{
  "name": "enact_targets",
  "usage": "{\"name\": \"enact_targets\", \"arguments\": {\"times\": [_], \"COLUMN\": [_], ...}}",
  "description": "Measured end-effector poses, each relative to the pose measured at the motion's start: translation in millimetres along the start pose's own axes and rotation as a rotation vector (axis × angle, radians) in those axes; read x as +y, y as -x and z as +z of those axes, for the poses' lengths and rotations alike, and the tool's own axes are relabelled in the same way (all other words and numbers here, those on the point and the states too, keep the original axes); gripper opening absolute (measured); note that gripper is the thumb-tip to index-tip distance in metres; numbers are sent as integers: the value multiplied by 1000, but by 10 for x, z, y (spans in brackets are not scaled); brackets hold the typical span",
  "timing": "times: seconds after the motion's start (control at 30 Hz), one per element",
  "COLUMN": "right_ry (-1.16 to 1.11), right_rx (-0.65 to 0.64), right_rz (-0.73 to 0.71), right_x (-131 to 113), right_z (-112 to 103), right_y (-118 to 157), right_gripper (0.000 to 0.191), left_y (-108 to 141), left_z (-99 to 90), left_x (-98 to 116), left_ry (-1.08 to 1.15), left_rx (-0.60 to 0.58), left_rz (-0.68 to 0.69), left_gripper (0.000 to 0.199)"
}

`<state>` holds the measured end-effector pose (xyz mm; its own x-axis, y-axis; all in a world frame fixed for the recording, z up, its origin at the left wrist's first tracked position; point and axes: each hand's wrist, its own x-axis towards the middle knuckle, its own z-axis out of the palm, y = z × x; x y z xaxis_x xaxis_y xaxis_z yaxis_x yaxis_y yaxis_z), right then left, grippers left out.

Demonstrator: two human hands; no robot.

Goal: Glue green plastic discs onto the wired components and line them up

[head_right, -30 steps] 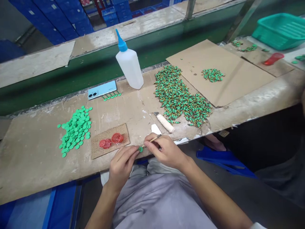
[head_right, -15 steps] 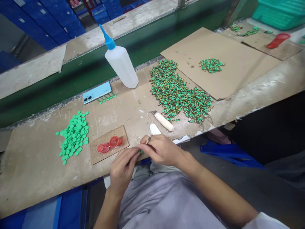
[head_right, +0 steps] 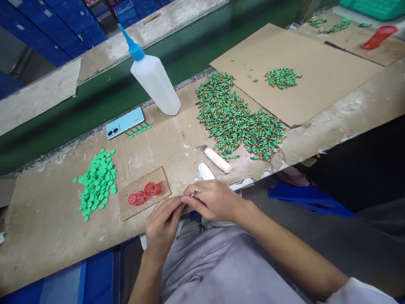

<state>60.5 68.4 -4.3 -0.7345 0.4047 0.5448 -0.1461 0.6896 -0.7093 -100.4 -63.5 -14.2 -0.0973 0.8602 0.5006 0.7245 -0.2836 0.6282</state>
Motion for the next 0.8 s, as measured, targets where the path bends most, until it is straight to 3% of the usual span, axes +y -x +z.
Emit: {"name": "enact_targets", "arguments": {"times": [0.27, 0.53, 0.8], "right_ry": [13, 106, 60], "right_rx": [-28, -124, -189], "right_rz": [-60, -48, -47], "right_x": [14, -44, -1], "right_z": [23, 44, 49], "right_y": [20, -33, -43], "right_gripper": [24, 36, 27], "left_y": [11, -37, -38], "left_z": [-2, -32, -42], "left_x": [-2, 39, 45], "left_ry": [3, 16, 62], "left_rx": [4, -7, -36], "left_rz": [-15, -1, -49], "left_gripper": [29, 26, 25]}}
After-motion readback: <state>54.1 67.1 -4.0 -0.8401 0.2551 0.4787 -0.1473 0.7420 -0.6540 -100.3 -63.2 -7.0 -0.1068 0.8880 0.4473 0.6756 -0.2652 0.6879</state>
